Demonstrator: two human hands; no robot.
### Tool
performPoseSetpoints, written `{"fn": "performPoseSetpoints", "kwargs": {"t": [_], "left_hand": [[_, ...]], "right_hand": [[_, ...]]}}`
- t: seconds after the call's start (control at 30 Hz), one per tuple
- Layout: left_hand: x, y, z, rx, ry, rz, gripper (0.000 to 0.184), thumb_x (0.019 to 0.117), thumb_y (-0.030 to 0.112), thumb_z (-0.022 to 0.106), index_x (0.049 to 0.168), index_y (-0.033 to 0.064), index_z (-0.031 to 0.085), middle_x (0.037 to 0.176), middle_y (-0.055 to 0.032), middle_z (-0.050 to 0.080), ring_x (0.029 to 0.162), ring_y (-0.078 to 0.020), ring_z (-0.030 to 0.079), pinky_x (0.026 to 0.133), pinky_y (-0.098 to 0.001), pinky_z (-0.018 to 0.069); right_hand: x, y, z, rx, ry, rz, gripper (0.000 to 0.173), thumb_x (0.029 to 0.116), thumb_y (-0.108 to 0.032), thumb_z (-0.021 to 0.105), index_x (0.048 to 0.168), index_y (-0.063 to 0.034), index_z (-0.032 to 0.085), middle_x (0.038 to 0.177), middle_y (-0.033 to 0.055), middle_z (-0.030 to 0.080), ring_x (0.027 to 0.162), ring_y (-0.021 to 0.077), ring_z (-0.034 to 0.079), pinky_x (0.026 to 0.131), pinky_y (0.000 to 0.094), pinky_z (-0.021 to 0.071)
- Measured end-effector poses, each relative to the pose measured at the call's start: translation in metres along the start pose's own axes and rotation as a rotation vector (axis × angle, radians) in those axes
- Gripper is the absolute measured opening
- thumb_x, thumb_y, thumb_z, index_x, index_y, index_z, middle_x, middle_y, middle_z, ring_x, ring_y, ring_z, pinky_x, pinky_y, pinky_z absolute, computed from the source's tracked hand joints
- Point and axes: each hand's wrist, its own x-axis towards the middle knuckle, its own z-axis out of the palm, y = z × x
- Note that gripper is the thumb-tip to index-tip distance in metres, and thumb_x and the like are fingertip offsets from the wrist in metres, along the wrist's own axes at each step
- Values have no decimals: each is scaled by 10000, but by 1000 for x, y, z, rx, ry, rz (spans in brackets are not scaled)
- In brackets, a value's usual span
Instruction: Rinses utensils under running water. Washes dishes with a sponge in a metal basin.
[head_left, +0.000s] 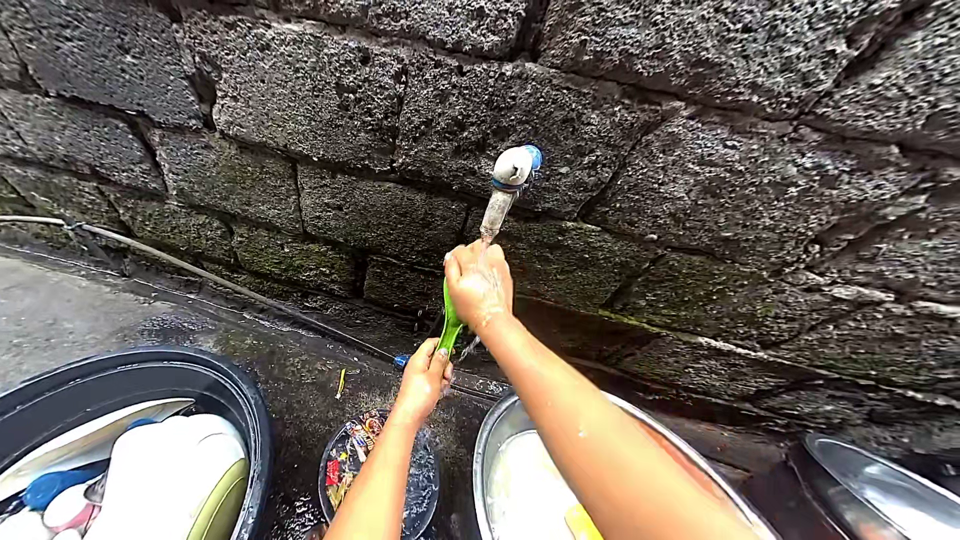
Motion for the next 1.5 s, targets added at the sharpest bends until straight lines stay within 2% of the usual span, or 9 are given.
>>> {"fn": "performPoseSetpoints", "kwargs": {"t": [0.17,0.37,0.5,0.6,0.73,0.9,1.03,1.17,1.5], "left_hand": [[-4,-6,-1,140,84,44,342,1121,277,391,1131,37,634,654,-21,529,505,-77,434,491,-226,372],[-11,-14,4,75,157,-38,602,1127,404,193,970,24,633,645,-24,535,528,-99,486,520,-249,433],[-12,-5,4,-114,192,-205,655,1120,462,167,1364,-7,555,1238,-218,633,1123,-300,612,978,-499,486],[-6,4,4,-264,219,-303,505,1132,398,254,1261,28,572,995,-123,643,861,-203,627,781,-375,535],[6,-1,5,-437,211,-358,334,1135,305,293,1082,92,544,680,-3,496,478,-75,433,447,-194,375],[15,-6,9,-385,213,-330,294,1116,204,380,1334,93,544,839,-56,606,620,-126,553,568,-261,470],[17,-13,8,-329,193,-261,251,1070,46,463,1308,35,542,992,-85,601,777,-141,578,707,-285,507],[11,-14,-1,-126,180,-199,319,1024,-20,538,1342,-26,554,1143,-144,627,889,-165,582,801,-323,498],[2,-9,-56,139,-106,-149,227,977,-54,606,1202,-28,617,1001,-88,708,889,-120,673,837,-284,548]], "right_hand": [[-41,26,44,44,26,-36,439,1087,-214,417,1474,-51,545,1586,220,424,1513,439,304,1212,629,232],[-100,20,60,153,-147,73,552,1103,-286,354,1591,-29,355,1691,255,159,1574,465,46,1247,656,18],[-135,11,69,473,-284,57,514,1117,-257,293,1546,-13,439,1708,180,175,1589,393,66,1288,541,82],[-124,12,50,577,-463,150,466,1124,-236,344,1487,5,510,1611,198,400,1518,316,349,1262,501,224],[-81,14,18,624,-501,347,296,1060,-28,475,1289,-14,662,1239,170,687,1101,253,689,991,434,543],[-48,3,-7,392,-726,329,200,995,-11,610,1152,-37,730,1053,111,732,922,177,699,889,369,555],[-42,3,-1,240,-759,264,96,938,-124,736,994,-48,752,951,131,727,875,246,693,854,465,544],[-40,0,1,195,-820,248,168,1002,-39,602,1111,-16,727,1054,149,728,939,236,711,913,432,552],[-13,-6,-22,-36,-813,59,121,983,-73,651,1046,-10,733,1017,172,718,927,304,699,882,504,546]]}}
